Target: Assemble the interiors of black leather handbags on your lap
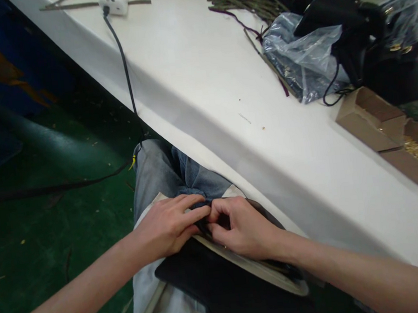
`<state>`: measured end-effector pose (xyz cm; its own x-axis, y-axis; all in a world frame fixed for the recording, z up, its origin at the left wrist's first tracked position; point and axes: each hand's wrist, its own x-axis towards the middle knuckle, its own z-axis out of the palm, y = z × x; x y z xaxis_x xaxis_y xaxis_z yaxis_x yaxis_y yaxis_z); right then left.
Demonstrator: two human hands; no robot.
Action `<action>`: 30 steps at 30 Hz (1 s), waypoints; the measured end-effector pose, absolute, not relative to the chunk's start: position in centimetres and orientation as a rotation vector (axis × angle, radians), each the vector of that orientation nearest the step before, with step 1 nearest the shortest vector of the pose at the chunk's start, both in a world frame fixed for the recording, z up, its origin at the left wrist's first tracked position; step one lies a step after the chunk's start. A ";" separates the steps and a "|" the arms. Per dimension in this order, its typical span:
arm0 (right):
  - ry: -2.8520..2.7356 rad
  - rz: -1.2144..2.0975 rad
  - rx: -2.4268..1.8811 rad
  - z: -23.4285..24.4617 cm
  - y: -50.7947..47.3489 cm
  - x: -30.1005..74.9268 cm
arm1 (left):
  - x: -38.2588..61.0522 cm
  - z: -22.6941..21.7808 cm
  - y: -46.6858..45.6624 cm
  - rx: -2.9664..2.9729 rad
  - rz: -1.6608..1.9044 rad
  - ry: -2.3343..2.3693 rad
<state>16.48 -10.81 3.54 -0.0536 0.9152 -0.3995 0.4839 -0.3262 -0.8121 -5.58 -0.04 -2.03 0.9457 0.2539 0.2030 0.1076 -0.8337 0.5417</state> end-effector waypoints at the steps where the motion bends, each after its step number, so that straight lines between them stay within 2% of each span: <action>1: -1.474 1.341 -1.804 3.5 -11.0 16.4 | -5.6 -2.1 0.1 2.548 0.356 0.230; 6: -1.426 1.295 -1.841 3.4 -11.6 15.8 | -5.3 -2.3 -0.6 2.591 0.390 0.168; 14: -1.409 1.270 -1.835 3.2 -11.3 14.8 | -6.2 -3.2 -3.1 2.523 0.695 0.260; 19: -1.227 1.421 -1.832 2.8 -10.3 14.6 | -6.2 -4.0 -3.1 2.443 0.728 0.339; 26: -0.670 1.789 -1.903 2.2 -8.5 14.2 | -6.4 -5.0 -2.4 2.335 0.734 0.379; 30: -0.502 1.856 -1.809 1.4 -7.7 14.3 | -6.8 -5.3 -1.7 2.270 0.688 0.365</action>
